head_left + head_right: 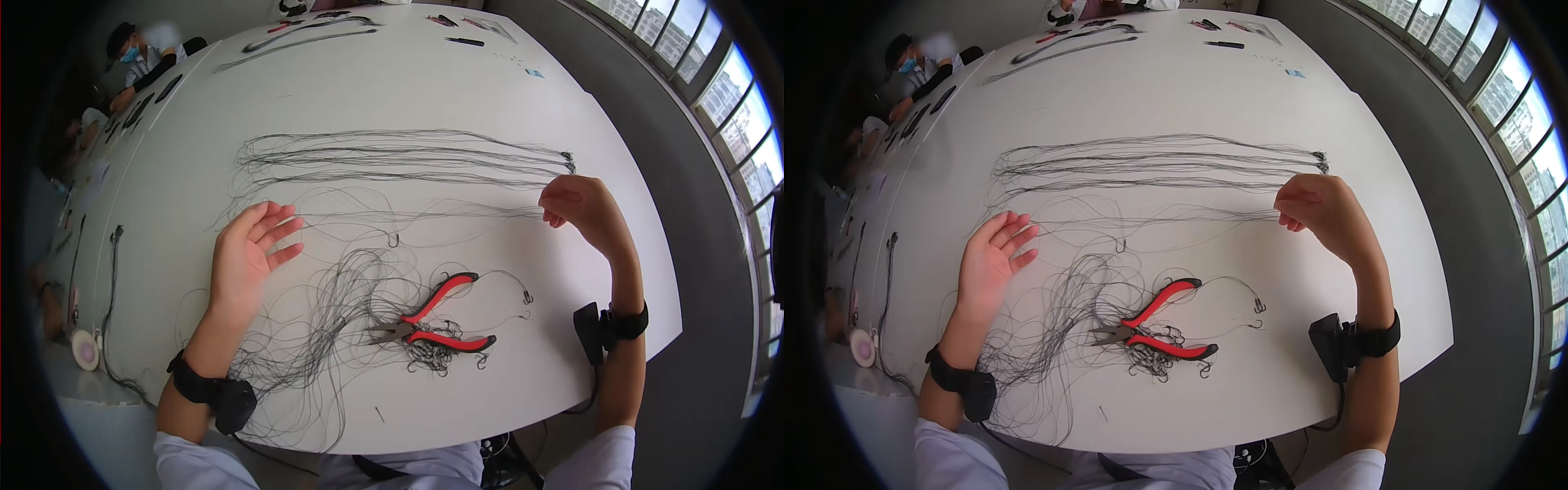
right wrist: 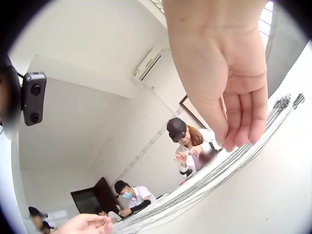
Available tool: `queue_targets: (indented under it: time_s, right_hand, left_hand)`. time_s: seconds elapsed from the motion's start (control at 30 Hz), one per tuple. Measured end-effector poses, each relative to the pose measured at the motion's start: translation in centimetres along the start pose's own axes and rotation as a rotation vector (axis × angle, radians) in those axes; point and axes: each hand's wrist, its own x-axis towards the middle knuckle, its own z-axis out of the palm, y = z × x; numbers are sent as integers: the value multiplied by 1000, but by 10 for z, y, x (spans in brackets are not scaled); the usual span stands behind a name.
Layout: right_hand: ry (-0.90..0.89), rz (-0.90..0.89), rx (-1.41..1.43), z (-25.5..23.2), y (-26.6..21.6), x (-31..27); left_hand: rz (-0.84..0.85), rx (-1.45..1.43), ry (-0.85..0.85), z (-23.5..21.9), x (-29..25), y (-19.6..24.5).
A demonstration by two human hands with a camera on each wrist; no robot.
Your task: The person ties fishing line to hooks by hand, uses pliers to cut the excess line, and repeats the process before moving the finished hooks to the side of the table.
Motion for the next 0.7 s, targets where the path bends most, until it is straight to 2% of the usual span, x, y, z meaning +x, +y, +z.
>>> queue_targets:
  time_s: [0.03, 0.23, 0.37, 0.5, 0.57, 0.7]
  right_hand:
    - [-9, -10, 6, 8, -3, 0]
    - [-99, -336, -73, 60, -41, -3]
    - [-151, -454, -118, 86, -62, -4]
    - [-117, -392, -138, 105, -72, -2]
    - [-78, -256, -204, 114, -77, -1]
    - [-57, -226, -268, 123, -82, 2]
  left_hand:
    - [6, 2, 14, -2, 1, -1]
    - [30, 62, -28, -1, -1, -1]
    - [46, 60, -63, -4, 0, -4]
    - [48, 47, -57, -2, -2, -4]
    - [56, 51, -67, -2, -2, -4]
    - [65, 38, -66, -2, -2, -5]
